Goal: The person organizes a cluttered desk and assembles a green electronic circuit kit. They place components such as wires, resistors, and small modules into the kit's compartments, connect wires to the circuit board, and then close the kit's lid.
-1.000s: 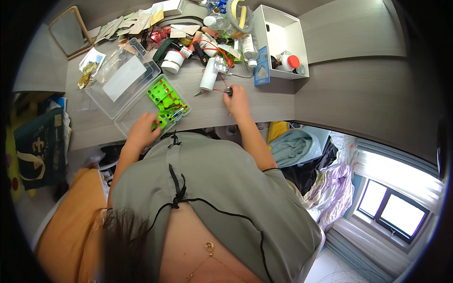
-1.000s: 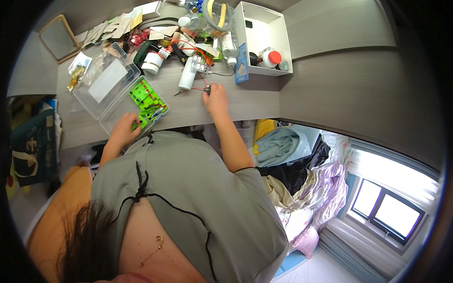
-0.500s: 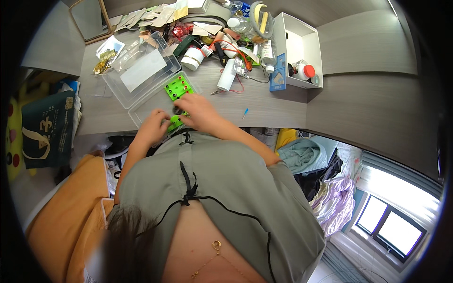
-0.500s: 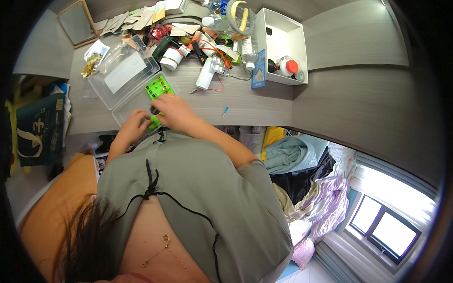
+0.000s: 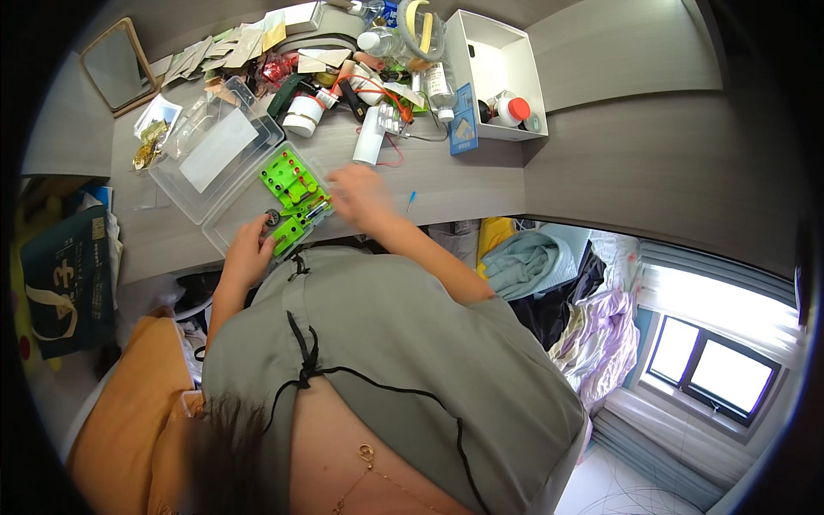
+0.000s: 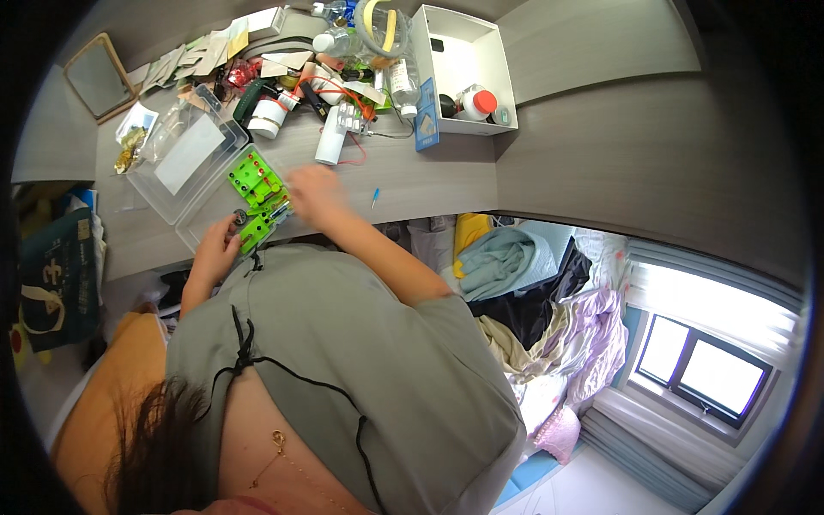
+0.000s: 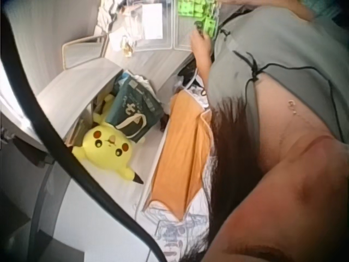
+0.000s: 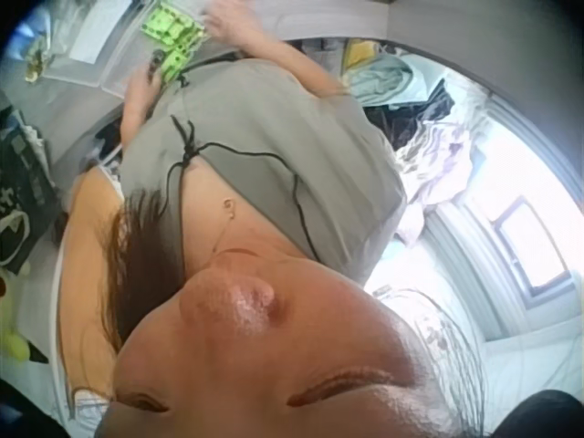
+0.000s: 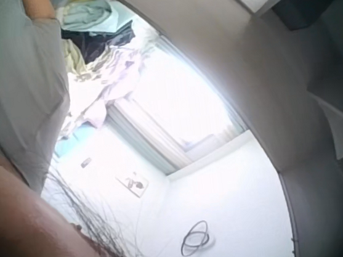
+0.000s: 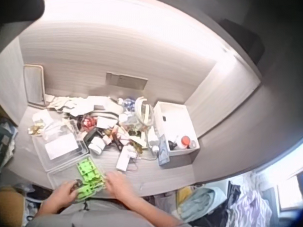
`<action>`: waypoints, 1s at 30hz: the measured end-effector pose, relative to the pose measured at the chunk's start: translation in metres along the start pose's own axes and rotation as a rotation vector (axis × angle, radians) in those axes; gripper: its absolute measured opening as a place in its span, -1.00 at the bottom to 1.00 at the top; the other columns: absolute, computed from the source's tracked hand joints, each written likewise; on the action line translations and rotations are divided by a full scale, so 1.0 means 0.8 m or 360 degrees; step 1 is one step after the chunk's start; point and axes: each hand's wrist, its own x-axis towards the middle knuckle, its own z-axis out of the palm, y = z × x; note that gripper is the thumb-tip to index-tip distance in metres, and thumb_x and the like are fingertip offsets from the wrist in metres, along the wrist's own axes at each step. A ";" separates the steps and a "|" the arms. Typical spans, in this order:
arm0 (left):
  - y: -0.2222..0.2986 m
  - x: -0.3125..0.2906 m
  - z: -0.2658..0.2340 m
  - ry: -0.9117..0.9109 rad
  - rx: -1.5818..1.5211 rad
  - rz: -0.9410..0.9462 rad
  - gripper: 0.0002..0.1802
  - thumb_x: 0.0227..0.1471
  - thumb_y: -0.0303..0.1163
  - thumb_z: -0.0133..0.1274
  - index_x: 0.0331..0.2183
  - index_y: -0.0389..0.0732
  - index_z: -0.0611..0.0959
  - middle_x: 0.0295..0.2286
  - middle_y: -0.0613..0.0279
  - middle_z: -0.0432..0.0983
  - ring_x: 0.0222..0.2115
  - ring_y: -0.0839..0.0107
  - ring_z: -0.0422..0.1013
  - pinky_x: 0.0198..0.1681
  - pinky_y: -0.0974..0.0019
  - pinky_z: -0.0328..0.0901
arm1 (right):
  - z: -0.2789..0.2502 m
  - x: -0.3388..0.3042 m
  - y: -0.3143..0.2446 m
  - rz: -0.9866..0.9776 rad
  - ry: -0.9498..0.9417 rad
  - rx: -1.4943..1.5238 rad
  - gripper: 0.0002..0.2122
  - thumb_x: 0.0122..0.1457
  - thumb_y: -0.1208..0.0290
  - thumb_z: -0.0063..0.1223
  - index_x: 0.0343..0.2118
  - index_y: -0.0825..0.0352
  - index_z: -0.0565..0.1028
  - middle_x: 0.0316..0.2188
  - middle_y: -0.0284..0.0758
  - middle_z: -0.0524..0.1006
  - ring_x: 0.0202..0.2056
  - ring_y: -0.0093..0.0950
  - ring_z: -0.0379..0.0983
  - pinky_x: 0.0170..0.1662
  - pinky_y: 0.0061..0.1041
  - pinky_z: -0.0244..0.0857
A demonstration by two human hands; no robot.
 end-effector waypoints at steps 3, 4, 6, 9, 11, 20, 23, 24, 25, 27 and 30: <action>0.008 0.002 -0.003 -0.0026 -0.0002 0.0057 -0.50 0.06 -0.39 0.07 0.06 -0.22 0.45 -0.18 -0.02 0.47 -0.21 0.13 0.44 -0.10 0.18 0.33 | -0.050 -0.050 0.029 0.0703 -0.0098 -0.0230 -0.74 0.11 0.38 0.07 -0.14 0.31 0.43 -0.20 -0.10 0.47 -0.13 -0.11 0.43 -0.10 -0.17 0.34; 0.010 0.004 -0.004 -0.0052 0.0021 0.0060 -0.51 0.06 -0.39 0.07 0.06 -0.22 0.45 -0.18 -0.03 0.47 -0.20 0.12 0.43 -0.09 0.18 0.33 | -0.049 -0.068 0.050 0.0845 -0.0103 -0.0286 -0.74 0.12 0.37 0.05 -0.13 0.32 0.43 -0.20 -0.08 0.46 -0.15 -0.08 0.43 -0.12 -0.16 0.35; 0.012 0.009 -0.004 -0.0100 0.0064 0.0062 -0.51 0.06 -0.39 0.06 0.06 -0.22 0.45 -0.18 -0.04 0.47 -0.17 0.10 0.43 -0.06 0.17 0.31 | -0.050 -0.091 0.064 0.0947 -0.0110 -0.0364 -0.75 0.11 0.40 0.03 -0.14 0.32 0.43 -0.20 -0.07 0.46 -0.16 -0.06 0.44 -0.12 -0.14 0.35; 0.019 0.016 -0.005 -0.0137 0.0051 0.0126 -0.51 0.07 -0.39 0.05 0.06 -0.22 0.45 -0.17 -0.05 0.48 -0.13 0.06 0.41 -0.03 0.15 0.30 | -0.028 -0.105 0.084 0.1022 -0.0117 -0.0476 -0.76 0.10 0.45 0.00 -0.15 0.33 0.43 -0.22 -0.07 0.47 -0.18 -0.04 0.44 -0.14 -0.14 0.36; 0.018 0.021 -0.002 -0.0150 0.0086 0.0142 -0.51 0.07 -0.39 0.05 0.06 -0.22 0.44 -0.18 -0.05 0.48 -0.12 0.05 0.41 -0.02 0.14 0.29 | -0.017 -0.099 0.090 0.1027 -0.0113 -0.0505 -0.77 0.10 0.49 -0.02 -0.16 0.33 0.43 -0.24 -0.07 0.48 -0.19 -0.04 0.45 -0.14 -0.14 0.36; 0.014 0.016 -0.003 -0.0100 0.0083 0.0108 -0.49 0.09 -0.40 0.03 0.09 -0.25 0.40 -0.17 -0.06 0.46 -0.12 0.02 0.40 -0.02 0.12 0.29 | -0.023 -0.022 0.017 0.0514 -0.0129 0.0386 -0.78 0.02 0.56 0.02 -0.22 0.32 0.47 -0.31 -0.15 0.49 -0.26 -0.13 0.45 -0.17 -0.22 0.37; 0.003 0.010 -0.003 0.0010 0.0069 0.0076 -0.48 0.09 -0.43 0.01 0.10 -0.26 0.38 -0.15 -0.09 0.44 -0.12 0.01 0.40 -0.02 0.12 0.29 | 0.009 0.018 -0.025 -0.0236 -0.0183 0.0236 -0.77 -0.04 0.55 0.09 -0.26 0.28 0.49 -0.36 -0.23 0.48 -0.28 -0.25 0.45 -0.20 -0.30 0.35; -0.002 0.008 -0.002 0.0054 0.0063 0.0067 -0.48 0.09 -0.44 0.00 0.11 -0.26 0.37 -0.14 -0.09 0.43 -0.12 0.01 0.40 -0.02 0.12 0.29 | 0.022 0.029 -0.038 -0.0442 -0.0223 0.0153 -0.78 -0.06 0.54 0.11 -0.28 0.26 0.50 -0.37 -0.26 0.47 -0.29 -0.26 0.44 -0.21 -0.29 0.35; -0.003 0.005 -0.002 0.0097 0.0005 0.0019 -0.48 0.09 -0.46 0.00 0.11 -0.26 0.37 -0.13 -0.10 0.42 -0.13 0.00 0.40 -0.02 0.12 0.29 | 0.033 0.040 -0.054 -0.0652 -0.0267 0.0068 -0.78 -0.08 0.53 0.12 -0.30 0.25 0.50 -0.37 -0.29 0.47 -0.30 -0.28 0.44 -0.22 -0.29 0.34; -0.001 0.002 -0.006 0.0176 -0.0109 -0.0051 -0.47 0.09 -0.49 -0.02 0.12 -0.26 0.36 -0.11 -0.12 0.40 -0.14 0.00 0.40 -0.03 0.13 0.30 | 0.052 0.055 -0.079 -0.0919 -0.0276 0.0035 -0.79 -0.09 0.53 0.12 -0.32 0.24 0.51 -0.38 -0.30 0.47 -0.29 -0.27 0.44 -0.22 -0.28 0.34; -0.011 0.001 -0.004 0.0343 -0.0024 0.0127 -0.46 0.08 -0.51 -0.02 0.13 -0.26 0.35 -0.10 -0.13 0.39 -0.16 0.00 0.42 -0.06 0.13 0.32 | 0.083 0.057 -0.087 -0.1065 -0.0427 -0.0044 -0.80 -0.07 0.50 0.11 -0.32 0.24 0.50 -0.37 -0.30 0.47 -0.27 -0.26 0.44 -0.21 -0.28 0.34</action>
